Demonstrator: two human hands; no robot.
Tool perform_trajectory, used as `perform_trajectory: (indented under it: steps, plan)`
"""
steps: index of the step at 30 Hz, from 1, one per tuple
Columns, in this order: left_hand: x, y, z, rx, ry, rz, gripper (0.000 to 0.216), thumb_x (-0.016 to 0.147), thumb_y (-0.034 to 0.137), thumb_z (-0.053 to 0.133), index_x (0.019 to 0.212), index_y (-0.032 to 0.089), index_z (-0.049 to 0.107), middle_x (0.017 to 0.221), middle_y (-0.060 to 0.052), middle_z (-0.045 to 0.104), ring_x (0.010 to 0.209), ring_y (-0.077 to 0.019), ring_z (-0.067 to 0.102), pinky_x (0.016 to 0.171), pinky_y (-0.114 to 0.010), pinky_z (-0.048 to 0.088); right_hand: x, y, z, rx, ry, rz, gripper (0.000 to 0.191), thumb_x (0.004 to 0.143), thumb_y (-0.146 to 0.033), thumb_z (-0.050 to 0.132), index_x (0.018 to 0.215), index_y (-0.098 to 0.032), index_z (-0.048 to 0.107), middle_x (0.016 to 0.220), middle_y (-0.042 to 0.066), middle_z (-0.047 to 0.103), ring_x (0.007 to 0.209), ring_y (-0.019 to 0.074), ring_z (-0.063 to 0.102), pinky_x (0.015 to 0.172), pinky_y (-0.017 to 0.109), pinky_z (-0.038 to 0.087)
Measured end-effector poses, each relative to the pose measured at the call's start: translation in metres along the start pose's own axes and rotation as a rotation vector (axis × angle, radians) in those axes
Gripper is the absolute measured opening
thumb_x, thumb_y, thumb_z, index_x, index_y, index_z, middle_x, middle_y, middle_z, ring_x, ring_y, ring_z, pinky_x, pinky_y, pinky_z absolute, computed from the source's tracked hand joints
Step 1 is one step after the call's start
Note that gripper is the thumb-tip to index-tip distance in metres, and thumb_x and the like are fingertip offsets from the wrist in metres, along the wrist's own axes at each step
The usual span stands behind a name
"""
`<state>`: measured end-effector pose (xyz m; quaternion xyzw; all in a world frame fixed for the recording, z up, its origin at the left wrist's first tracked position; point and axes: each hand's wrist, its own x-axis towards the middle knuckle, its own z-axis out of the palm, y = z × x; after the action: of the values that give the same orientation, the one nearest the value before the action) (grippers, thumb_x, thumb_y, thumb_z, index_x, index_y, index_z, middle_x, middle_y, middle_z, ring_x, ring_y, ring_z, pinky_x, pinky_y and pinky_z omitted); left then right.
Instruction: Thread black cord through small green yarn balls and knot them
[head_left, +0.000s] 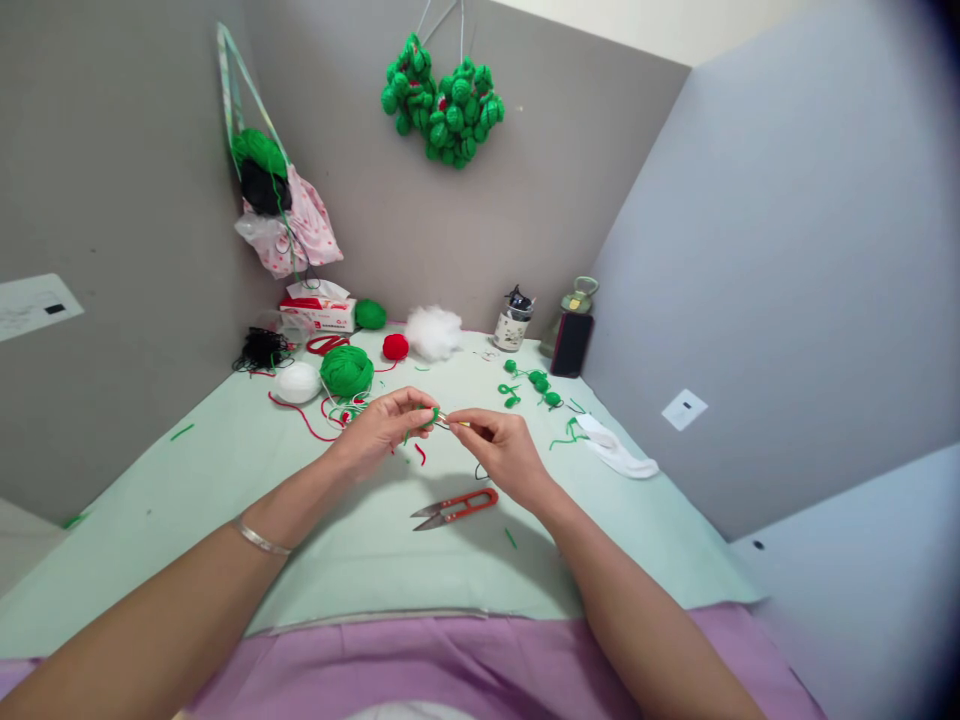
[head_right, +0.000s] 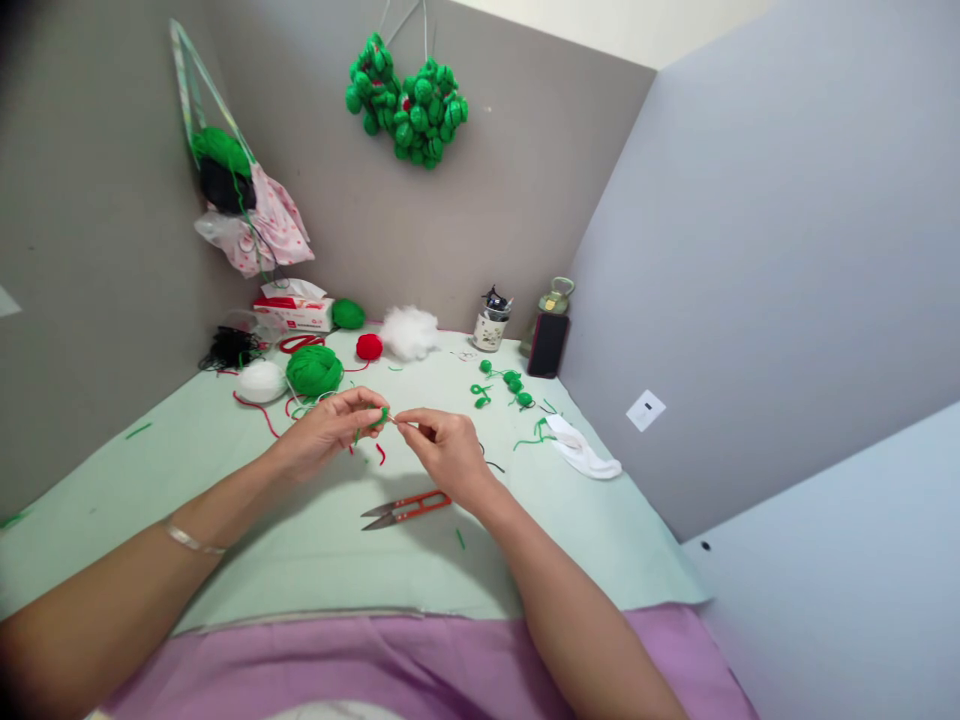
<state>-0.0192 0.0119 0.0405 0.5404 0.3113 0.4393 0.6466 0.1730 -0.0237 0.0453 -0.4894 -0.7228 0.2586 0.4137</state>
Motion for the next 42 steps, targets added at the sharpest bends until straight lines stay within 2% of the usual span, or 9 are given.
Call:
perform_trajectory:
  steps: [4,6,9,12,15,19,27,37,42]
  plan:
    - [0.001,-0.005,-0.004,0.228,-0.008,0.115,0.022,0.073,0.035,0.074,0.086,0.018,0.068,0.073,0.0,0.061,0.069,-0.014,0.055,0.07,-0.028,0.043,0.0,0.003,0.001,-0.048,-0.026,-0.001,0.028,0.087,-0.037,0.056,0.092,-0.018,0.076,0.052,-0.004,0.041,0.049,0.0088,0.027,0.048,0.024,0.023]
    - [0.002,-0.008,-0.006,0.27,-0.016,0.12,0.022,0.074,0.036,0.073,0.087,0.018,0.068,0.073,0.0,0.062,0.071,-0.0145,0.056,0.071,-0.028,0.043,0.0,0.003,0.001,-0.03,-0.045,0.013,0.026,0.087,-0.036,0.056,0.09,-0.019,0.075,0.051,-0.005,0.038,0.049,0.0085,0.026,0.048,0.024,0.022]
    - [0.003,-0.009,-0.008,0.21,-0.015,0.07,0.025,0.075,0.038,0.073,0.09,0.019,0.069,0.079,-0.001,0.064,0.076,-0.0152,0.059,0.077,-0.03,0.046,0.004,0.003,-0.001,0.071,-0.066,0.049,0.025,0.085,-0.038,0.058,0.087,-0.018,0.073,0.051,-0.005,0.035,0.05,0.0085,0.026,0.048,0.024,0.022]
    - [0.002,-0.006,-0.008,0.068,-0.047,0.025,0.025,0.078,0.038,0.071,0.095,0.019,0.071,0.092,-0.003,0.067,0.087,-0.0168,0.061,0.088,-0.034,0.049,0.008,0.001,-0.005,0.188,-0.077,0.083,0.025,0.083,-0.039,0.062,0.084,-0.016,0.071,0.053,-0.005,0.039,0.051,0.0087,0.032,0.048,0.023,0.025]
    - [0.002,-0.003,-0.005,0.018,-0.067,0.028,0.026,0.077,0.034,0.072,0.097,0.018,0.071,0.095,-0.003,0.067,0.09,-0.0169,0.061,0.092,-0.037,0.05,0.009,0.002,-0.006,0.233,-0.078,0.099,0.026,0.082,-0.04,0.063,0.082,-0.015,0.069,0.052,-0.005,0.041,0.05,0.0084,0.034,0.048,0.023,0.026]
    - [0.002,-0.004,-0.002,0.042,-0.016,0.061,0.028,0.073,0.03,0.076,0.097,0.018,0.068,0.09,-0.002,0.067,0.085,-0.0165,0.064,0.088,-0.036,0.052,0.008,0.004,-0.003,0.232,-0.083,0.084,0.026,0.083,-0.041,0.062,0.082,-0.016,0.069,0.05,-0.006,0.039,0.048,0.0081,0.032,0.047,0.023,0.025]
    - [0.001,-0.005,-0.001,0.013,-0.017,0.0,0.028,0.072,0.031,0.077,0.095,0.018,0.068,0.089,-0.003,0.067,0.082,-0.0171,0.065,0.083,-0.034,0.051,0.01,0.006,-0.003,0.288,-0.115,0.081,0.026,0.082,-0.04,0.063,0.085,-0.016,0.071,0.05,-0.006,0.042,0.049,0.0085,0.034,0.048,0.023,0.026]
    - [-0.004,0.003,0.003,-0.089,-0.069,-0.051,0.027,0.073,0.031,0.077,0.094,0.017,0.069,0.084,-0.002,0.065,0.076,-0.0128,0.06,0.077,-0.029,0.049,0.011,0.004,-0.016,0.266,-0.203,0.061,0.026,0.083,-0.039,0.063,0.091,-0.018,0.075,0.065,0.0,0.057,0.056,0.0094,0.039,0.052,0.024,0.032]
    - [-0.002,-0.005,0.002,-0.048,-0.056,-0.035,0.028,0.073,0.032,0.077,0.096,0.017,0.068,0.085,-0.002,0.066,0.076,-0.0137,0.062,0.078,-0.03,0.047,0.011,0.008,-0.011,0.287,-0.198,0.043,0.028,0.083,-0.042,0.062,0.089,-0.017,0.071,0.057,-0.004,0.047,0.053,0.0091,0.038,0.05,0.023,0.029]
